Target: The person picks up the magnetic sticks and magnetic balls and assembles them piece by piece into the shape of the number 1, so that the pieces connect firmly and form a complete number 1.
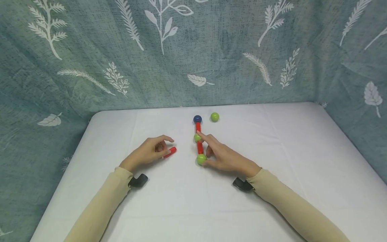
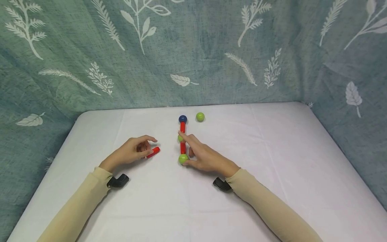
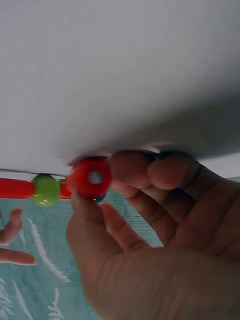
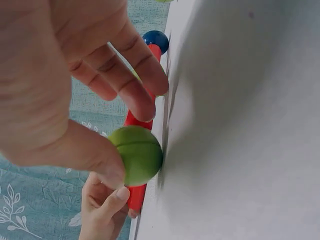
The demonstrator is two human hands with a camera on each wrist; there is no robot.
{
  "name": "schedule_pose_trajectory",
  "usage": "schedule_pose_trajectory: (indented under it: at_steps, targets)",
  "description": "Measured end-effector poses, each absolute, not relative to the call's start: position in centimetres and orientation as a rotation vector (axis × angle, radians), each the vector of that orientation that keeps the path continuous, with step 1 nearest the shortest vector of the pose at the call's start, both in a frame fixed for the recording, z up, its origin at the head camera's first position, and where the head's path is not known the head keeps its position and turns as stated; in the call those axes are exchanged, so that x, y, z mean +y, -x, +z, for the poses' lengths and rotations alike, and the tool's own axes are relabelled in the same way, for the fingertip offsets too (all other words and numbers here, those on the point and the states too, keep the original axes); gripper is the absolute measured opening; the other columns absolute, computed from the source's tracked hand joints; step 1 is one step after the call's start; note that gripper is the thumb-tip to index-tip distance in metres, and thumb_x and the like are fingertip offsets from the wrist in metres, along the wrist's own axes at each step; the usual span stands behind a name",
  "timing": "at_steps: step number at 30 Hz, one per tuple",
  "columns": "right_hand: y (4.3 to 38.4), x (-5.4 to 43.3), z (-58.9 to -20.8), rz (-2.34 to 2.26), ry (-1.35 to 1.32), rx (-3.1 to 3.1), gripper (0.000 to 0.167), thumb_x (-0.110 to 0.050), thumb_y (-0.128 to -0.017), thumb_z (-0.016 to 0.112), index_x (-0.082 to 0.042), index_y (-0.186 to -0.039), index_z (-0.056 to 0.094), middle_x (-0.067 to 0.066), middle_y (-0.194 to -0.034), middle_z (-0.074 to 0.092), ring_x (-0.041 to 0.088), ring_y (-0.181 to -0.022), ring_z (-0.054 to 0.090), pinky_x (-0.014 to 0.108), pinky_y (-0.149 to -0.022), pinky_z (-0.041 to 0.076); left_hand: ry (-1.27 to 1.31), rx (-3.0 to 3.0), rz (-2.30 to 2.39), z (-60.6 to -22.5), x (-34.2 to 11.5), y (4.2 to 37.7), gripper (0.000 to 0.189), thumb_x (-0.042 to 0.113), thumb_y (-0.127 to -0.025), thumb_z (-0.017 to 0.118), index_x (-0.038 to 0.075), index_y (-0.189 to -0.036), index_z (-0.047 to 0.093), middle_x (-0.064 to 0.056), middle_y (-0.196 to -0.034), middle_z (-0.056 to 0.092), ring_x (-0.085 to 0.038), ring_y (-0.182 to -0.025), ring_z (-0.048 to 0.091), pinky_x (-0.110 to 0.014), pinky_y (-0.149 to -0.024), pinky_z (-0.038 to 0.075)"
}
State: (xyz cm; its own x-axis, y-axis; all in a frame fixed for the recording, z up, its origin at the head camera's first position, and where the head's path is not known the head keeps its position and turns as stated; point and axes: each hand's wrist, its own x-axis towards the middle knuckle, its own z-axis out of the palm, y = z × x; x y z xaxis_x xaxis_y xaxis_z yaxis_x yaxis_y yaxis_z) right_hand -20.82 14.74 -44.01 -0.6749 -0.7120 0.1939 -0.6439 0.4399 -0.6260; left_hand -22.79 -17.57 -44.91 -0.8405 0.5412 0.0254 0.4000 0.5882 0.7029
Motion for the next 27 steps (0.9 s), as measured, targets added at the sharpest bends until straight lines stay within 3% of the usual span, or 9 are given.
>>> schedule_pose_trajectory:
  at_steps: [5,12,21,27]
  targets:
    - [20.9,14.5,-43.9,-1.053,1.193,2.576,0.106,-0.016,-0.082,0.080,-0.032,-0.158,0.007,0.004,-0.122,0.050,0.013,-0.087,0.063,0.032,-0.083,0.053,-0.822,2.568,1.026,-44.4,-16.5,21.5,0.038,0.012,-0.090,0.068,0.012,-0.126,0.056,0.004,-0.077,0.061,-0.011,-0.061,0.053,-0.024,-0.061,0.047]
    - [20.9,14.1,-44.0,-1.055,1.193,2.559,0.102,-0.016,-0.084,0.078,-0.023,-0.159,0.009,0.004,-0.130,0.048,0.008,-0.092,0.063,0.034,-0.088,0.053,-0.779,2.485,1.032,-44.4,-14.1,19.7,0.061,0.018,-0.087,0.072,0.009,-0.137,0.037,0.006,-0.072,0.063,-0.006,-0.053,0.051,-0.023,-0.060,0.045]
    - [21.0,14.0,-44.3,-1.102,1.208,2.541,0.104,-0.013,-0.083,0.079,-0.026,-0.159,0.008,0.007,-0.134,0.045,0.007,-0.089,0.063,0.032,-0.086,0.054,-0.742,2.457,1.104,-44.7,-11.2,17.7,0.095,0.017,-0.085,0.075,0.008,-0.153,0.010,0.007,-0.069,0.062,-0.005,-0.053,0.051,-0.023,-0.060,0.046]
    - [21.1,14.1,-44.2,-1.127,1.212,2.530,0.104,-0.012,-0.083,0.079,-0.030,-0.158,0.009,0.007,-0.136,0.044,0.006,-0.088,0.063,0.031,-0.085,0.055,-0.721,2.461,1.161,-44.6,-9.3,16.7,0.103,0.016,-0.085,0.075,0.006,-0.155,0.000,0.007,-0.066,0.061,-0.002,-0.052,0.049,-0.021,-0.059,0.045]
